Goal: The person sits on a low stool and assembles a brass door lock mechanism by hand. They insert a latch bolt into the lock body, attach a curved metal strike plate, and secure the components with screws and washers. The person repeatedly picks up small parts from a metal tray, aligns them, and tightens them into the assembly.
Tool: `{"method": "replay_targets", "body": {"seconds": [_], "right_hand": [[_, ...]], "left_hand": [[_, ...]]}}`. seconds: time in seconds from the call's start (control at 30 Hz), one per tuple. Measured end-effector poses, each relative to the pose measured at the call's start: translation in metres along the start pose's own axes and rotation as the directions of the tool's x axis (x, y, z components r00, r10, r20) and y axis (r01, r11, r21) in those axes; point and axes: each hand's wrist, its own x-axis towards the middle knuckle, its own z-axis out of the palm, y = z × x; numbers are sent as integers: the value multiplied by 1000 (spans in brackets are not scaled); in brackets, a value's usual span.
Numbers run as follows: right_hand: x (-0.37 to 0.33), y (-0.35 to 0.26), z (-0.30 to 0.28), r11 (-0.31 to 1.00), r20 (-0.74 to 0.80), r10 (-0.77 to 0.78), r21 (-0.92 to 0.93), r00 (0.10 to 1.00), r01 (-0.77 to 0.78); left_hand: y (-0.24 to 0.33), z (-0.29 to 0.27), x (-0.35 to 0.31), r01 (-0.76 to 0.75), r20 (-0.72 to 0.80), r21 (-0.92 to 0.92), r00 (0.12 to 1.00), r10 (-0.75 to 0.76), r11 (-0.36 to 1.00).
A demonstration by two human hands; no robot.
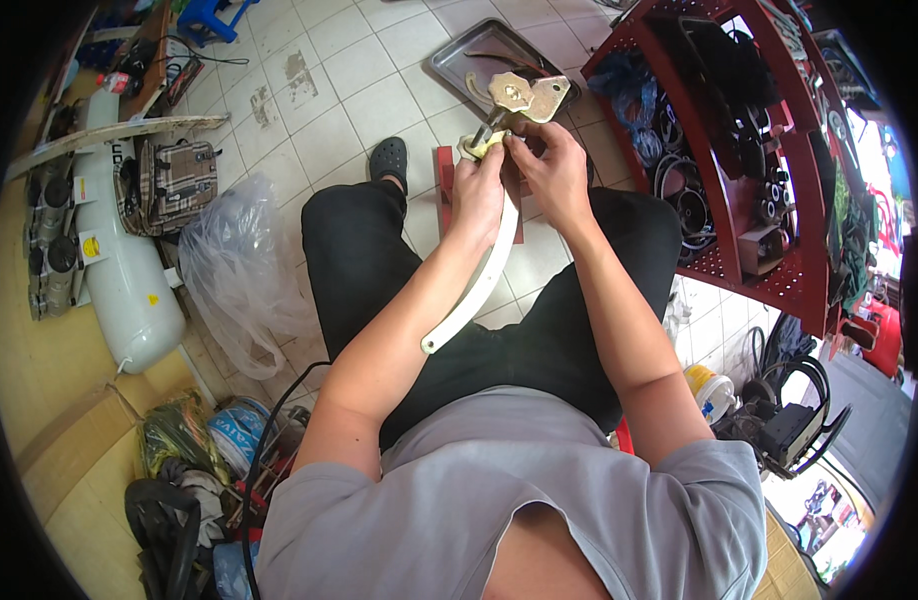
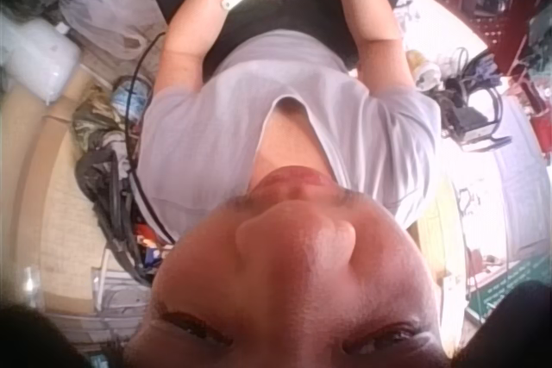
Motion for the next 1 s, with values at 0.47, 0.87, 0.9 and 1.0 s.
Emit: {"method": "replay_targets", "body": {"seconds": [0.47, 0.87, 0.9, 1.0], "right_hand": [[-1, 2, -3, 981, -2, -145, -127, 989, 144], [-1, -4, -2, 989, -16, -110, -98, 994, 108], [-1, -4, -2, 992, -15, -97, -85, 995, 96], [-1, 2, -1, 990, -18, -131, -54, 991, 130]], "left_hand": [[-10, -9, 10, -82, 8, 61, 997, 81, 995], [-2, -4, 3, -4, -2, 25, 1000, 4, 1000], [-3, -3, 3, -2, -9, 21, 1000, 2, 1000], [-4, -3, 3, -3, -18, 9, 1000, 3, 1000]]}}
